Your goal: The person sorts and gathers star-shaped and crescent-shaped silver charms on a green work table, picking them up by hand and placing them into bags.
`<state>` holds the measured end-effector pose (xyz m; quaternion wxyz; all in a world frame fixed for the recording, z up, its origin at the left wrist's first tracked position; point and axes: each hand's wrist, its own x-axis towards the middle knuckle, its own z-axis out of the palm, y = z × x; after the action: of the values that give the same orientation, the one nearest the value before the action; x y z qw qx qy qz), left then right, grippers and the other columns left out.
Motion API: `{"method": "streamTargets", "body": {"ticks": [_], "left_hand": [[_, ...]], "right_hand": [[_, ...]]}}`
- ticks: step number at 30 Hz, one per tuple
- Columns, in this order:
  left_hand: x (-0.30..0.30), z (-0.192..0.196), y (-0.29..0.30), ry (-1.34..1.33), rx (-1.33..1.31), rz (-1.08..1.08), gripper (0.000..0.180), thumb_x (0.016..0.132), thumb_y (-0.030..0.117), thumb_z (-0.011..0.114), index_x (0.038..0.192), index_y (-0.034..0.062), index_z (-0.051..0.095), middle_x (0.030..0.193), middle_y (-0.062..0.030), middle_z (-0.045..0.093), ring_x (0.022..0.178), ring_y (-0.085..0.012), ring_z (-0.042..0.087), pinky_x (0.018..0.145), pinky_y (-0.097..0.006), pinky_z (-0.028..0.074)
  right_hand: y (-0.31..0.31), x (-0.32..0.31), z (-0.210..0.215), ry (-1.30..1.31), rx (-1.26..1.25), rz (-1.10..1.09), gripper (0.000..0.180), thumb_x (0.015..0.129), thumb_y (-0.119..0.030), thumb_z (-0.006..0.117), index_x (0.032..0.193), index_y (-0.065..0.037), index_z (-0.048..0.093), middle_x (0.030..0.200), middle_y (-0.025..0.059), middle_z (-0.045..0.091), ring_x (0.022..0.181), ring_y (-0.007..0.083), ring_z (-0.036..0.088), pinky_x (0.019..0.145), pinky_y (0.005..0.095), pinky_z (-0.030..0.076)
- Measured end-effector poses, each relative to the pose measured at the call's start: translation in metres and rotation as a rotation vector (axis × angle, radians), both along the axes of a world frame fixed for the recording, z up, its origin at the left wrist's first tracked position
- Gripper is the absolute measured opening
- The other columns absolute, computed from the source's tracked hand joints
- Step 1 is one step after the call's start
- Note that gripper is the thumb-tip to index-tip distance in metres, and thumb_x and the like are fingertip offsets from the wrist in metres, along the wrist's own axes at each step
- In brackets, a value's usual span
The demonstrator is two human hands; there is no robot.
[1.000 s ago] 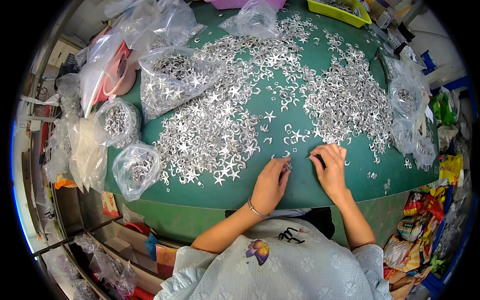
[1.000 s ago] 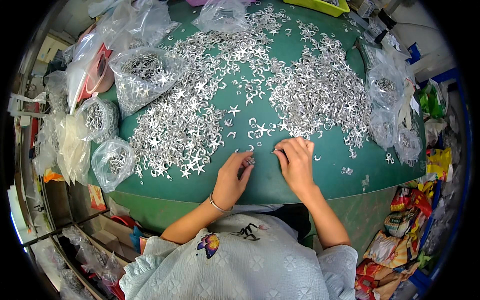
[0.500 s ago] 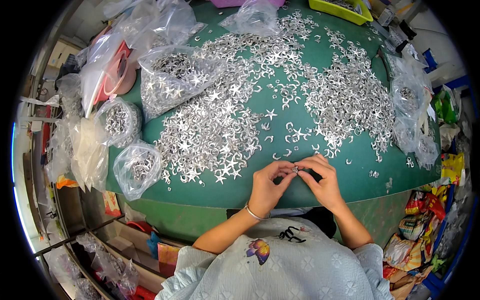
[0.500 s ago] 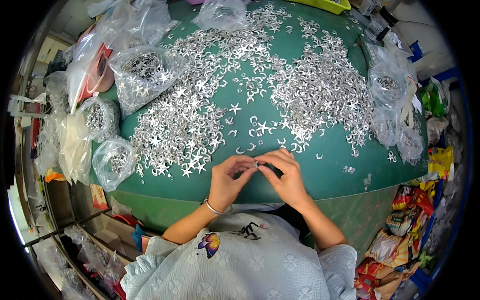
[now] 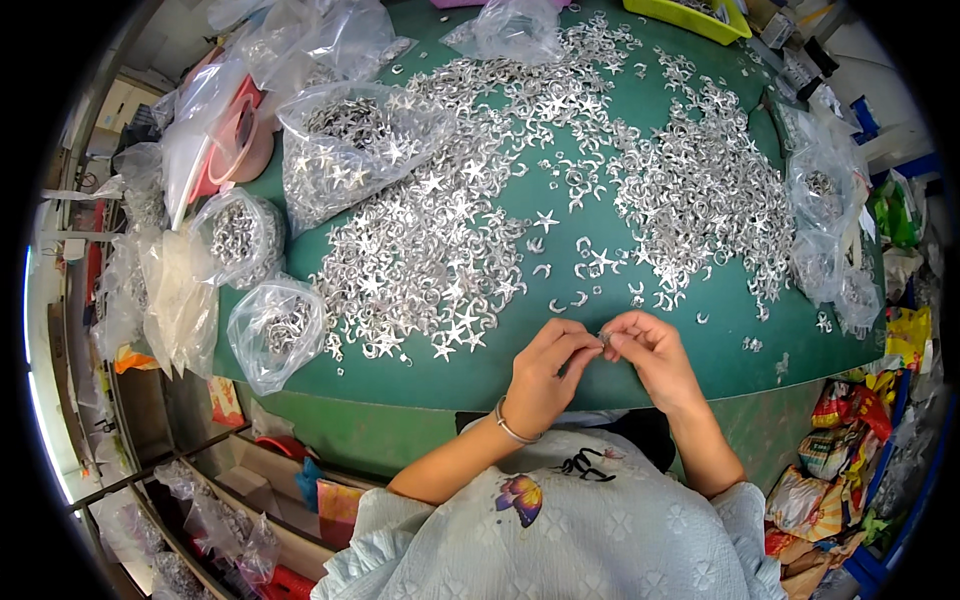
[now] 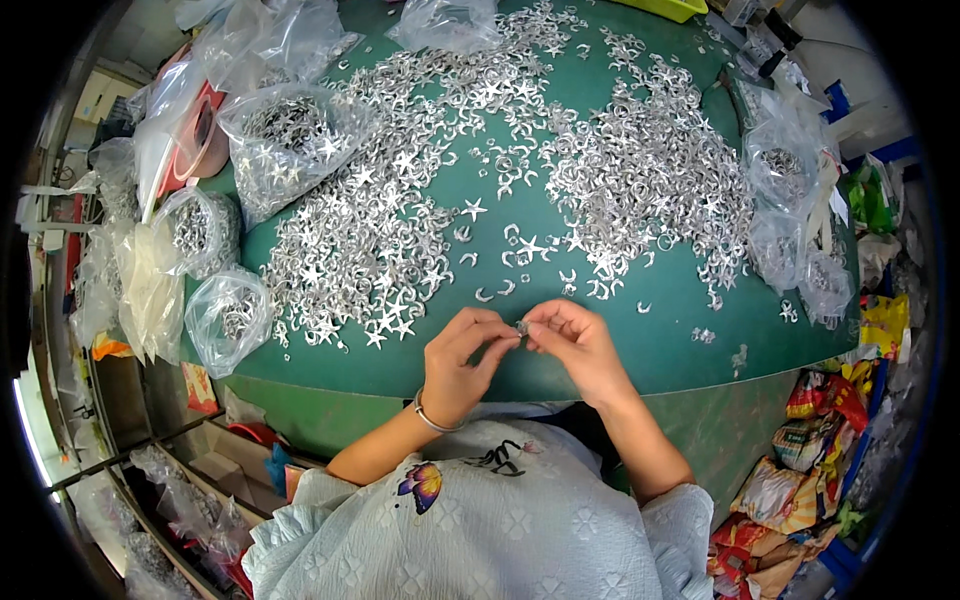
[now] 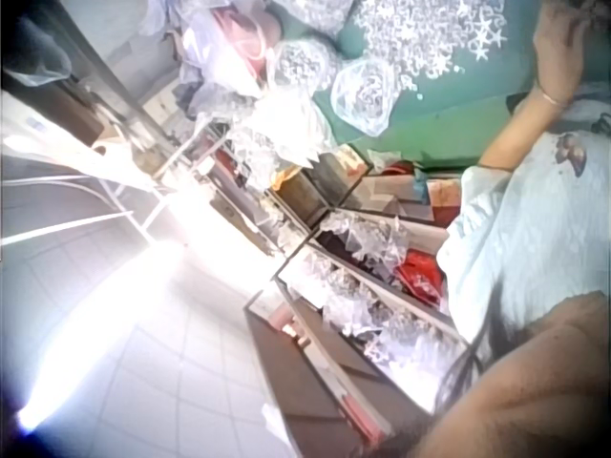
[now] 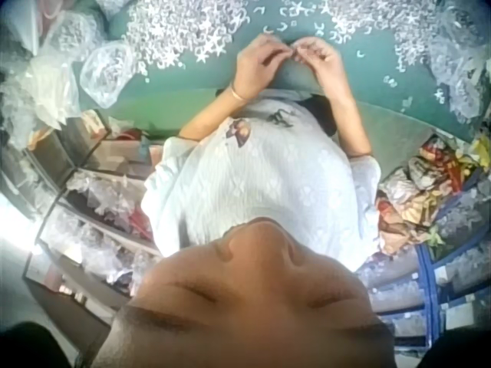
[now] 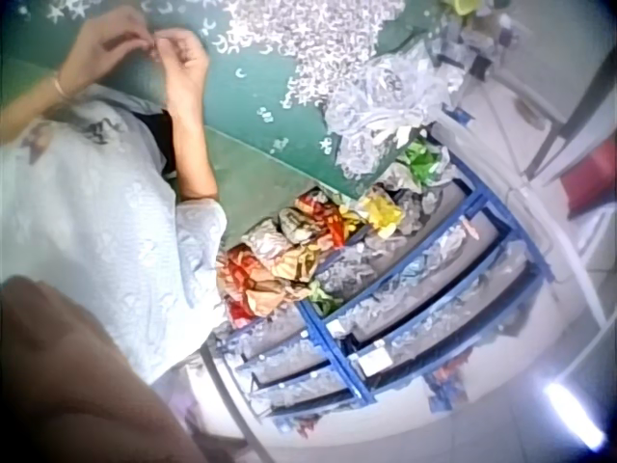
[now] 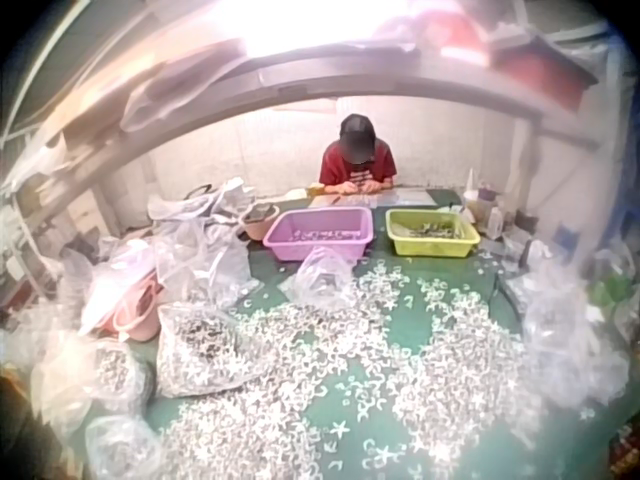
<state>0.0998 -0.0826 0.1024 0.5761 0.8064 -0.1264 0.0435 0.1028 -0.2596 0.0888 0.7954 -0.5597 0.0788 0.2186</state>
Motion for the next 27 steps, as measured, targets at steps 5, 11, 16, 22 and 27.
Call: {"method": "streamTargets", "body": {"ticks": [5,11,16,22,27], "left_hand": [[0.000,-0.010,0.007,0.344,-0.147,0.018,0.011,0.079,-0.006,0.069,0.089,-0.0014,0.067,0.083,-0.0092,0.064,0.075,-0.0152,0.066,0.064,-0.025,0.051],[-0.002,-0.024,0.017,0.161,0.183,-0.050,0.011,0.083,-0.002,0.066,0.094,-0.0021,0.067,0.079,-0.0106,0.062,0.060,-0.0185,0.059,0.056,-0.028,0.047],[-0.002,-0.014,0.012,0.003,0.285,-0.107,0.023,0.078,-0.002,0.067,0.102,0.0002,0.065,0.096,-0.0119,0.058,0.076,-0.0251,0.057,0.066,-0.033,0.048],[-0.010,-0.026,-0.007,-0.056,0.309,-0.247,0.026,0.075,-0.002,0.068,0.101,-0.0018,0.063,0.105,-0.0131,0.054,0.089,-0.0297,0.055,0.078,-0.037,0.047],[-0.019,-0.027,-0.001,-0.005,0.252,-0.275,0.031,0.076,-0.001,0.068,0.105,0.0000,0.060,0.106,-0.0144,0.053,0.092,-0.0320,0.054,0.082,-0.039,0.045]], "right_hand": [[-0.001,0.002,0.004,0.064,-0.064,0.012,0.011,0.092,-0.003,0.059,0.100,0.001,0.064,0.087,0.0058,0.067,0.074,0.0095,0.060,0.068,0.0239,0.047],[0.010,-0.002,0.004,-0.566,-0.848,0.053,0.014,0.082,0.004,0.064,0.095,0.002,0.065,0.081,0.0145,0.062,0.070,0.0266,0.061,0.064,0.0343,0.049],[-0.009,0.005,0.005,-0.634,-0.979,-0.122,0.016,0.080,0.005,0.064,0.095,0.001,0.066,0.086,0.0157,0.061,0.075,0.0310,0.061,0.066,0.0360,0.049],[-0.014,0.015,-0.005,-0.821,-1.361,-0.148,0.014,0.075,-0.001,0.070,0.089,-0.002,0.066,0.089,0.0084,0.060,0.087,0.0281,0.055,0.074,0.0373,0.043],[-0.009,-0.005,0.003,-0.863,-1.209,0.059,0.015,0.072,-0.004,0.073,0.085,-0.003,0.066,0.088,0.0071,0.059,0.084,0.0275,0.054,0.072,0.0371,0.041]]}}
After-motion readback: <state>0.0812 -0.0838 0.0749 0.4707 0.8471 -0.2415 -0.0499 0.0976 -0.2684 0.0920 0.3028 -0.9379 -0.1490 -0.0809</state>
